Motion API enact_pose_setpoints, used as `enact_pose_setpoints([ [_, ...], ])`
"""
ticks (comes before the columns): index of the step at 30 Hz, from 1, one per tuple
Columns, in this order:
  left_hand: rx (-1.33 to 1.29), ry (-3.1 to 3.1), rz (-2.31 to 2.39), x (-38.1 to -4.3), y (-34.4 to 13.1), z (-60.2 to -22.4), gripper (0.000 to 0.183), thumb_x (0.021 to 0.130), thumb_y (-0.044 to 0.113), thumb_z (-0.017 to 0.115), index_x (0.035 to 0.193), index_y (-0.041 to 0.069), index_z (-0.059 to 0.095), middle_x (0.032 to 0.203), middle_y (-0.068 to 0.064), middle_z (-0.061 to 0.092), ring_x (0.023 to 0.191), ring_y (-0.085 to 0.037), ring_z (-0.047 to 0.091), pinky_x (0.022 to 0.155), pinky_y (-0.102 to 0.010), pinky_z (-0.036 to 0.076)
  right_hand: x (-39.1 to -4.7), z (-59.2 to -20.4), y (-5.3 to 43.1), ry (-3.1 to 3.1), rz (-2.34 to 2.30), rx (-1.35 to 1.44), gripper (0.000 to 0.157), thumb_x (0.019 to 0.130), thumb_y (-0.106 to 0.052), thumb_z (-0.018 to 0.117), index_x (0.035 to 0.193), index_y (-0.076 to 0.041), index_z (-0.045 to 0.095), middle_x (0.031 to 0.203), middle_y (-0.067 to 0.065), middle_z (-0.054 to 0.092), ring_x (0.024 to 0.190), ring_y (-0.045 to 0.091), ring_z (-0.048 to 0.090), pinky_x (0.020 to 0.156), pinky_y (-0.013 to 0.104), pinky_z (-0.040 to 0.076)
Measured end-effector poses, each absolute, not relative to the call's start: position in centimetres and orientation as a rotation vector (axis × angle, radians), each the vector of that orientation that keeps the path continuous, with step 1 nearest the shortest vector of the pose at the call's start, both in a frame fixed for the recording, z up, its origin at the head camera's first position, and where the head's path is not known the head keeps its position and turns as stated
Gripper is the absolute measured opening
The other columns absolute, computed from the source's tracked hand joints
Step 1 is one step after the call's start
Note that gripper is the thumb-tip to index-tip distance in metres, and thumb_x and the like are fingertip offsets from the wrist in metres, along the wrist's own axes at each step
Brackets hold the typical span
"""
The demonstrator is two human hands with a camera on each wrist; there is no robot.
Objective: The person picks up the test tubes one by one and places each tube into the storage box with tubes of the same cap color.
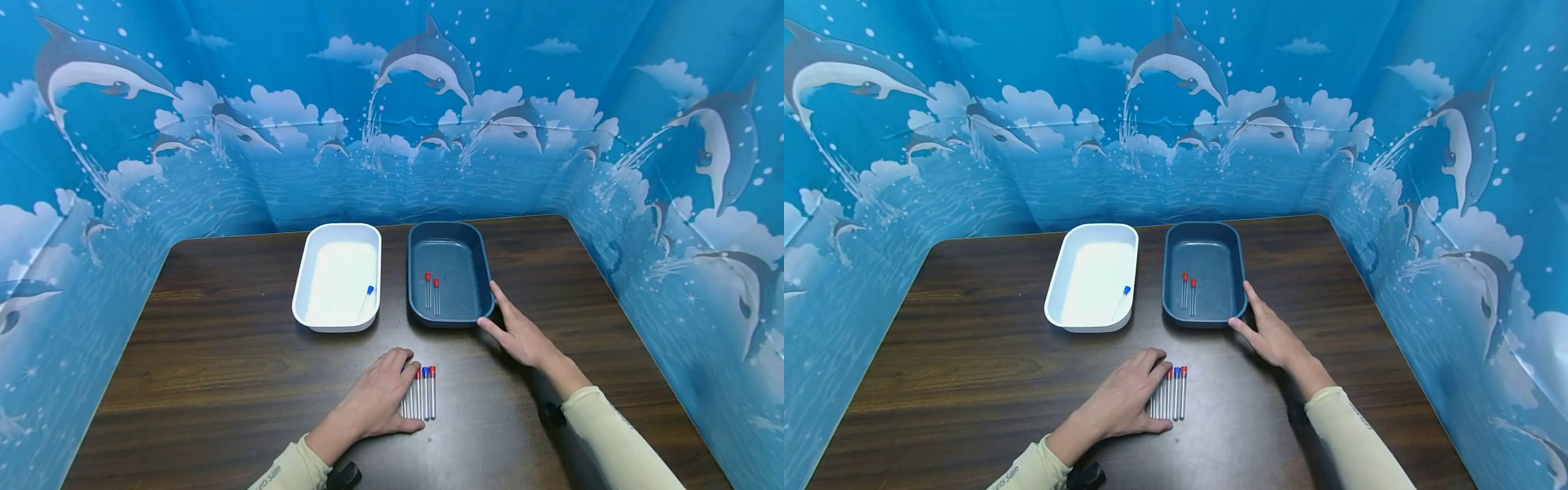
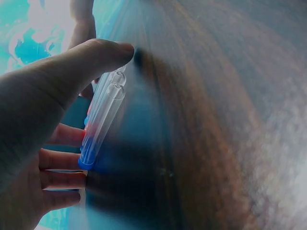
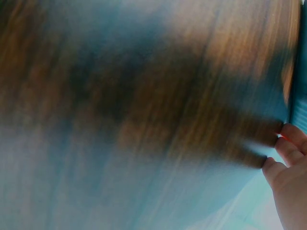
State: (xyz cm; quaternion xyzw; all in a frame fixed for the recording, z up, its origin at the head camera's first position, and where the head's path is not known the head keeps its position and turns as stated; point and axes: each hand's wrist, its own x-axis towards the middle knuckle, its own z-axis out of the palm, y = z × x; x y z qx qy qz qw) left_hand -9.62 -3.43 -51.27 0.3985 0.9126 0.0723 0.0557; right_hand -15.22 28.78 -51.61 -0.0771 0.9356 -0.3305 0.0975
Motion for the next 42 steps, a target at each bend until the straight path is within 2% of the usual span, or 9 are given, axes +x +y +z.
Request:
enact_pose_setpoints([
  [13,1.203,2.779,0.321,-9.7,-3.9,-50.9,0.098,0.072,0.078,0.063,0.14,0.009,0.049,0.139,-0.011,0.043,0.126,-0.024,0.043,0.108,-0.04,0.035,-15.2,-51.6,28.8,2.777,-0.972,-0.236,0.083,0.098,-0.062,0.043,0.156,-0.036,-0.01,0.164,0.009,0.004,0.146,0.039,0.016,0.109,0.064,0.02],
  [24,1.223,2.815,0.388,-10.5,-4.4,-47.9,0.097,0.074,0.074,0.066,0.141,0.007,0.048,0.14,-0.012,0.044,0.126,-0.025,0.043,0.105,-0.041,0.039,-15.1,-51.4,28.6,2.788,-0.968,-0.227,0.083,0.099,-0.058,0.045,0.158,-0.03,-0.007,0.163,0.012,0.005,0.145,0.041,0.017,0.108,0.065,0.02],
  [27,1.241,2.838,0.413,-11.0,-4.5,-46.7,0.095,0.075,0.074,0.065,0.141,0.007,0.049,0.139,-0.011,0.045,0.125,-0.024,0.045,0.105,-0.041,0.039,-15.1,-51.4,28.6,2.791,-0.966,-0.227,0.083,0.098,-0.059,0.045,0.157,-0.032,-0.007,0.163,0.012,0.006,0.145,0.041,0.017,0.107,0.065,0.021],
  [33,1.234,2.882,0.435,-12.7,-4.2,-44.6,0.096,0.076,0.082,0.054,0.141,0.011,0.049,0.14,-0.009,0.045,0.127,-0.022,0.044,0.105,-0.041,0.039,-15.1,-51.6,28.7,2.791,-0.961,-0.228,0.083,0.098,-0.061,0.044,0.157,-0.034,-0.009,0.163,0.012,0.005,0.145,0.041,0.017,0.107,0.066,0.021],
  [38,1.254,2.916,0.444,-14.4,-3.8,-43.3,0.096,0.075,0.081,0.056,0.139,0.01,0.051,0.14,-0.009,0.045,0.128,-0.023,0.042,0.106,-0.041,0.038,-15.2,-51.5,28.7,2.788,-0.955,-0.229,0.083,0.098,-0.059,0.044,0.157,-0.034,-0.009,0.163,0.012,0.005,0.145,0.041,0.017,0.107,0.066,0.021],
  [42,1.272,2.948,0.429,-15.9,-3.5,-42.4,0.098,0.075,0.083,0.053,0.139,0.009,0.052,0.139,-0.009,0.046,0.127,-0.023,0.044,0.104,-0.04,0.04,-15.2,-51.5,28.6,2.788,-0.957,-0.223,0.083,0.099,-0.056,0.045,0.157,-0.033,-0.009,0.163,0.012,0.005,0.145,0.042,0.017,0.107,0.066,0.021],
])
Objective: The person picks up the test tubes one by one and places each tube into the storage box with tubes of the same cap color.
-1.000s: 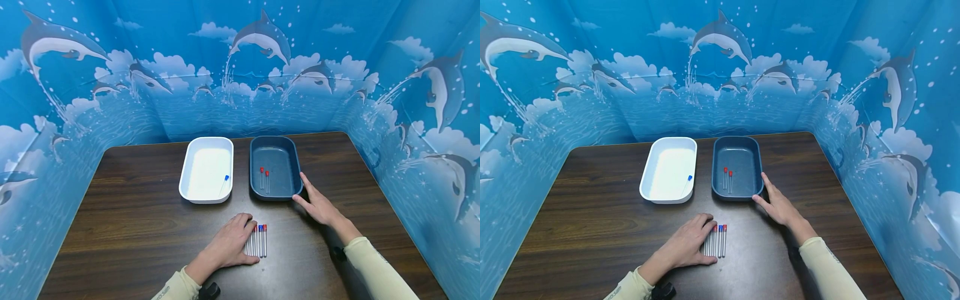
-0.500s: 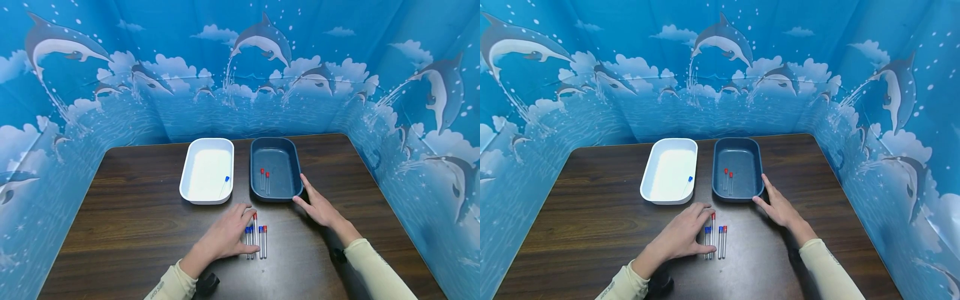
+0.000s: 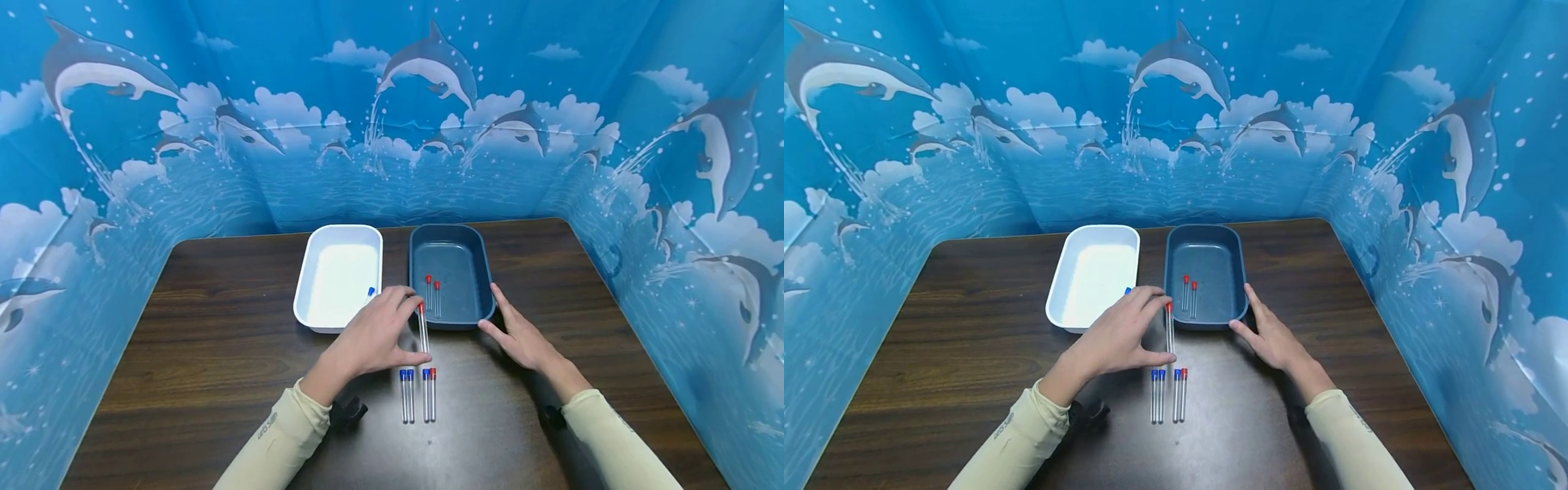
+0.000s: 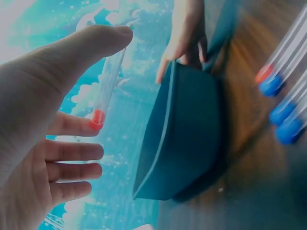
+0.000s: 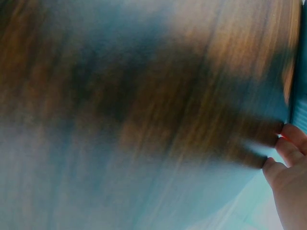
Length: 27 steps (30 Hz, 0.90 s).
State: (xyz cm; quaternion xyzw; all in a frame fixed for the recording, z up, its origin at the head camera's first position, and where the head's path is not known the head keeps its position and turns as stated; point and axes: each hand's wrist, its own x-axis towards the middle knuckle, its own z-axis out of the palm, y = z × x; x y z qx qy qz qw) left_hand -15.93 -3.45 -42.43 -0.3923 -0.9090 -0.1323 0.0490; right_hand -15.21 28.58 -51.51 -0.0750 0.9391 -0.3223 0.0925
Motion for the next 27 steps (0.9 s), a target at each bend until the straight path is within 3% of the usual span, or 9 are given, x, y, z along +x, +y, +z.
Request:
enact_pose_setpoints([
  [3,-1.184,-2.75,-0.371,-17.0,-3.2,-41.9,0.097,0.075,0.084,0.052,0.139,0.01,0.052,0.137,-0.008,0.047,0.124,-0.021,0.045,0.102,-0.038,0.042,-15.3,-51.5,28.6,2.789,-0.958,-0.221,0.083,0.099,-0.055,0.046,0.157,-0.033,-0.009,0.163,0.012,0.005,0.145,0.042,0.017,0.107,0.066,0.021],
  [10,-1.201,-2.736,-0.385,-18.7,-2.5,-41.6,0.095,0.074,0.076,0.064,0.14,0.009,0.052,0.135,-0.008,0.049,0.119,-0.021,0.047,0.101,-0.037,0.043,-15.3,-51.6,28.6,2.784,-0.947,-0.211,0.083,0.099,-0.056,0.045,0.157,-0.031,-0.008,0.163,0.012,0.005,0.145,0.042,0.017,0.107,0.066,0.02],
  [17,-1.207,-2.794,-0.401,-19.7,-1.5,-42.1,0.099,0.075,0.082,0.056,0.142,0.009,0.048,0.137,-0.008,0.047,0.119,-0.022,0.046,0.1,-0.039,0.044,-15.3,-51.5,28.5,2.79,-0.947,-0.21,0.084,0.099,-0.055,0.047,0.157,-0.033,-0.01,0.163,0.014,0.006,0.144,0.043,0.018,0.106,0.068,0.022],
  [24,-1.207,-2.832,-0.432,-21.1,-0.6,-43.0,0.094,0.075,0.077,0.062,0.14,0.01,0.05,0.134,-0.007,0.047,0.113,-0.02,0.045,0.099,-0.038,0.044,-15.3,-51.6,28.5,2.783,-0.958,-0.204,0.084,0.099,-0.056,0.046,0.158,-0.03,-0.008,0.163,0.014,0.005,0.144,0.044,0.017,0.105,0.068,0.022],
  [27,-1.22,-2.842,-0.437,-21.8,-0.2,-43.3,0.097,0.074,0.081,0.058,0.14,0.01,0.05,0.132,-0.007,0.048,0.111,-0.019,0.045,0.098,-0.038,0.045,-15.3,-51.6,28.6,2.778,-0.959,-0.2,0.083,0.099,-0.056,0.046,0.157,-0.032,-0.008,0.163,0.014,0.005,0.144,0.044,0.017,0.105,0.069,0.022],
])
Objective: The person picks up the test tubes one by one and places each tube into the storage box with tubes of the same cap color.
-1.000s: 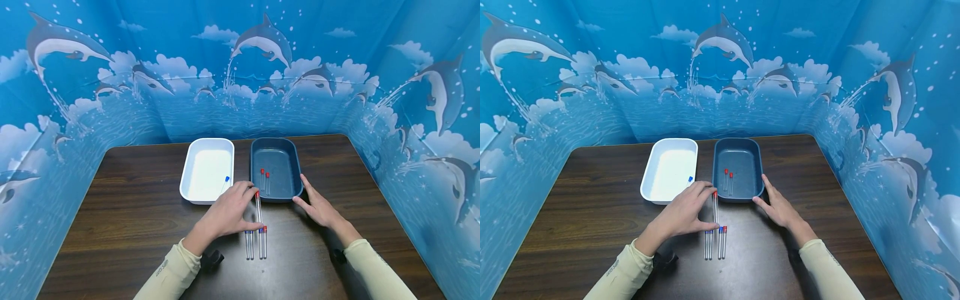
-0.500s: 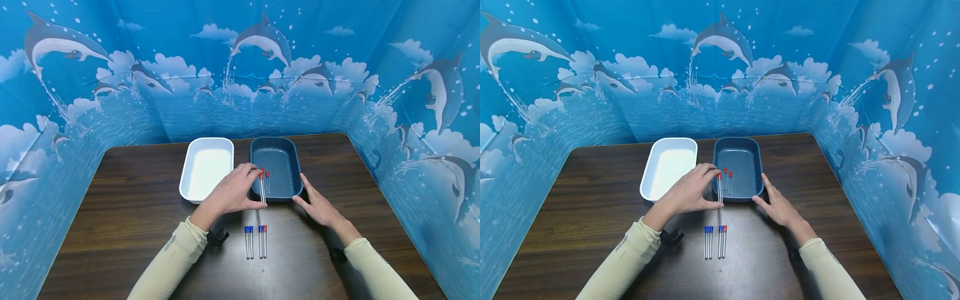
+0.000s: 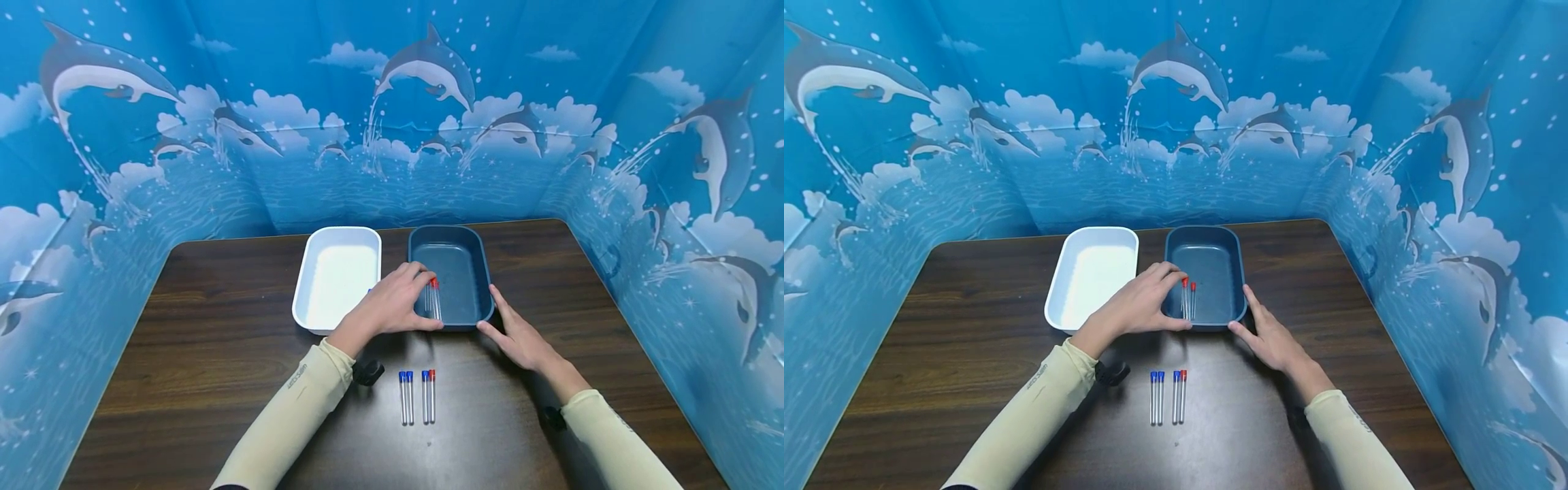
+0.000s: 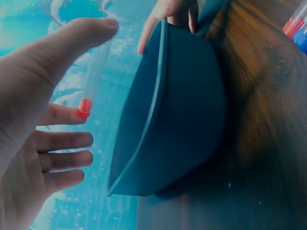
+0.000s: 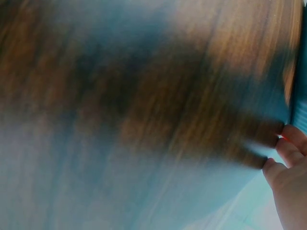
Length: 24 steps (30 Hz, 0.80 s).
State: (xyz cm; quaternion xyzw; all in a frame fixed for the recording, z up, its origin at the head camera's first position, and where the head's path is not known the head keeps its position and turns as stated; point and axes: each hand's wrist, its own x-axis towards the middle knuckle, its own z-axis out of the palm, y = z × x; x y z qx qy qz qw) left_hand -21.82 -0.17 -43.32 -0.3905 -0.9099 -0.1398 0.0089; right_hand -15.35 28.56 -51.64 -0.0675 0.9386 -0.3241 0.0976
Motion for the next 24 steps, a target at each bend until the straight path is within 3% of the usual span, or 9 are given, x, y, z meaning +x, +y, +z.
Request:
enact_pose_setpoints([
  [5,-1.242,-2.866,-0.423,-22.9,0.5,-43.7,0.1,0.073,0.084,0.054,0.141,0.011,0.049,0.13,-0.004,0.049,0.108,-0.016,0.046,0.096,-0.034,0.045,-15.3,-51.7,28.6,2.771,-0.964,-0.201,0.083,0.098,-0.058,0.045,0.158,-0.032,-0.007,0.163,0.014,0.005,0.144,0.045,0.018,0.104,0.069,0.022],
  [24,-1.268,-2.94,-0.31,-25.4,2.3,-45.7,0.09,0.075,0.071,0.068,0.139,0.009,0.052,0.121,-0.006,0.051,0.101,-0.017,0.046,0.093,-0.034,0.046,-15.3,-51.5,28.7,2.761,-0.957,-0.195,0.083,0.098,-0.059,0.044,0.157,-0.032,-0.009,0.163,0.014,0.005,0.144,0.045,0.017,0.104,0.07,0.022],
])
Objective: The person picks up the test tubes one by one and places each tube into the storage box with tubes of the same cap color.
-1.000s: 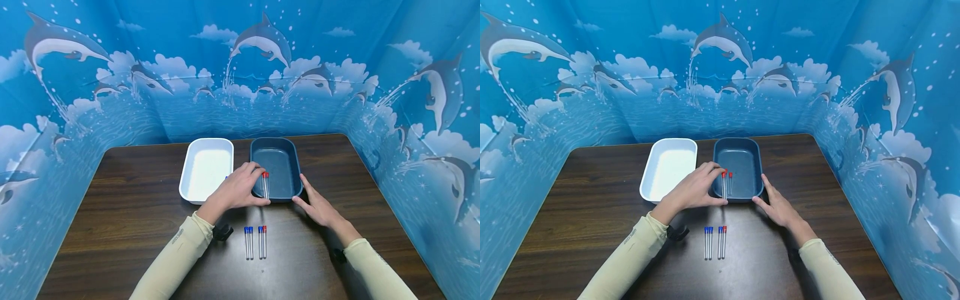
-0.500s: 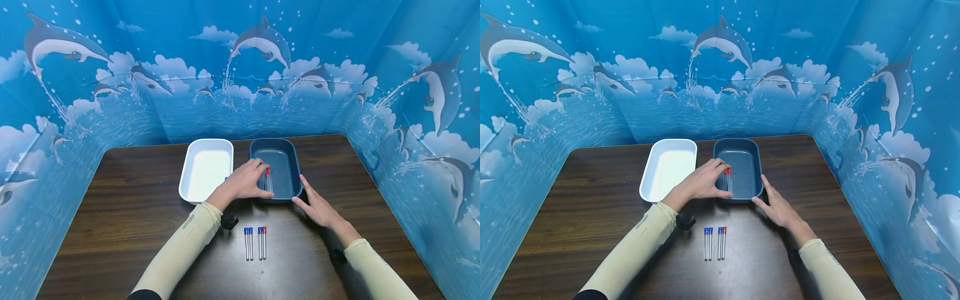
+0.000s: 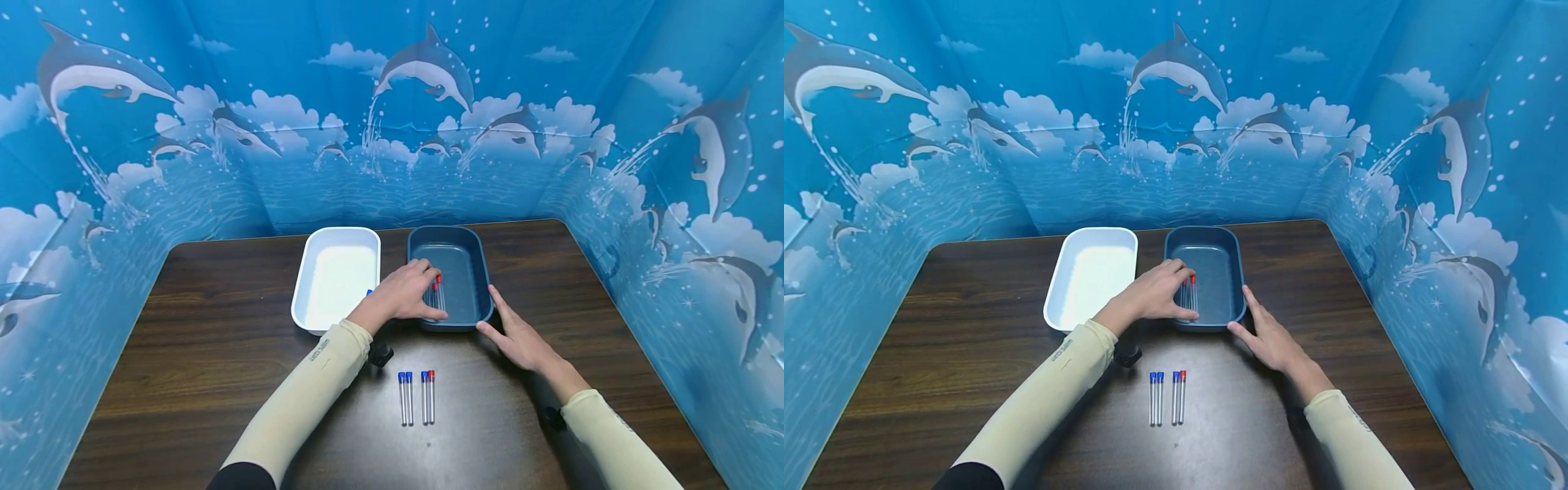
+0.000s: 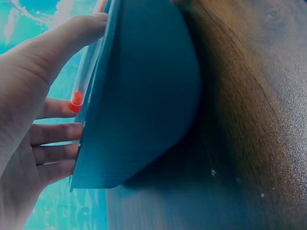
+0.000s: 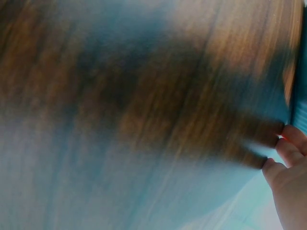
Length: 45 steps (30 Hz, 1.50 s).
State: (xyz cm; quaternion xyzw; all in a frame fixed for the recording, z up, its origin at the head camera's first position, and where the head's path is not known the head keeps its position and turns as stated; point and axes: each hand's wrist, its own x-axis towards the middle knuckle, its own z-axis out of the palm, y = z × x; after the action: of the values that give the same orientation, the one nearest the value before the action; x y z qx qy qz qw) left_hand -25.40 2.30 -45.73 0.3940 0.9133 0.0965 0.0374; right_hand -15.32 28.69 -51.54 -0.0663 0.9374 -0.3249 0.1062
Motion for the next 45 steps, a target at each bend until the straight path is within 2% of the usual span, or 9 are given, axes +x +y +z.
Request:
enact_pose_setpoints([
  [13,1.217,2.757,0.164,-26.1,3.3,-46.2,0.089,0.076,0.071,0.068,0.137,0.008,0.054,0.126,-0.009,0.052,0.106,-0.021,0.048,0.097,-0.035,0.046,-15.3,-51.6,28.7,2.766,-0.948,-0.198,0.084,0.098,-0.059,0.044,0.157,-0.033,-0.01,0.163,0.017,0.006,0.143,0.047,0.018,0.103,0.071,0.022],
  [20,1.223,2.742,0.045,-26.4,3.9,-46.8,0.087,0.075,0.073,0.067,0.133,0.008,0.057,0.118,-0.008,0.054,0.1,-0.02,0.048,0.093,-0.035,0.046,-15.4,-51.6,28.6,2.769,-0.949,-0.202,0.084,0.098,-0.06,0.043,0.157,-0.032,-0.009,0.163,0.016,0.006,0.143,0.046,0.019,0.103,0.07,0.023],
  [32,1.221,2.757,-0.069,-26.7,4.7,-47.3,0.087,0.074,0.075,0.066,0.13,0.01,0.06,0.118,-0.008,0.056,0.101,-0.021,0.05,0.095,-0.037,0.044,-15.4,-51.5,28.5,2.772,-0.968,-0.202,0.084,0.098,-0.059,0.044,0.158,-0.029,-0.007,0.163,0.015,0.005,0.143,0.045,0.019,0.104,0.069,0.023],
  [39,1.217,2.758,-0.168,-26.9,5.1,-47.6,0.082,0.073,0.077,0.064,0.122,0.013,0.063,0.115,-0.006,0.056,0.1,-0.019,0.05,0.092,-0.036,0.045,-15.3,-51.5,28.5,2.772,-0.963,-0.197,0.084,0.098,-0.06,0.043,0.158,-0.03,-0.008,0.163,0.015,0.005,0.143,0.045,0.019,0.104,0.069,0.023],
  [45,1.207,2.75,-0.216,-26.9,5.4,-47.8,0.087,0.074,0.076,0.064,0.129,0.01,0.061,0.121,-0.008,0.056,0.106,-0.021,0.051,0.096,-0.036,0.043,-15.3,-51.5,28.4,2.775,-0.953,-0.192,0.084,0.098,-0.061,0.043,0.158,-0.031,-0.008,0.163,0.016,0.006,0.143,0.046,0.02,0.103,0.07,0.024],
])
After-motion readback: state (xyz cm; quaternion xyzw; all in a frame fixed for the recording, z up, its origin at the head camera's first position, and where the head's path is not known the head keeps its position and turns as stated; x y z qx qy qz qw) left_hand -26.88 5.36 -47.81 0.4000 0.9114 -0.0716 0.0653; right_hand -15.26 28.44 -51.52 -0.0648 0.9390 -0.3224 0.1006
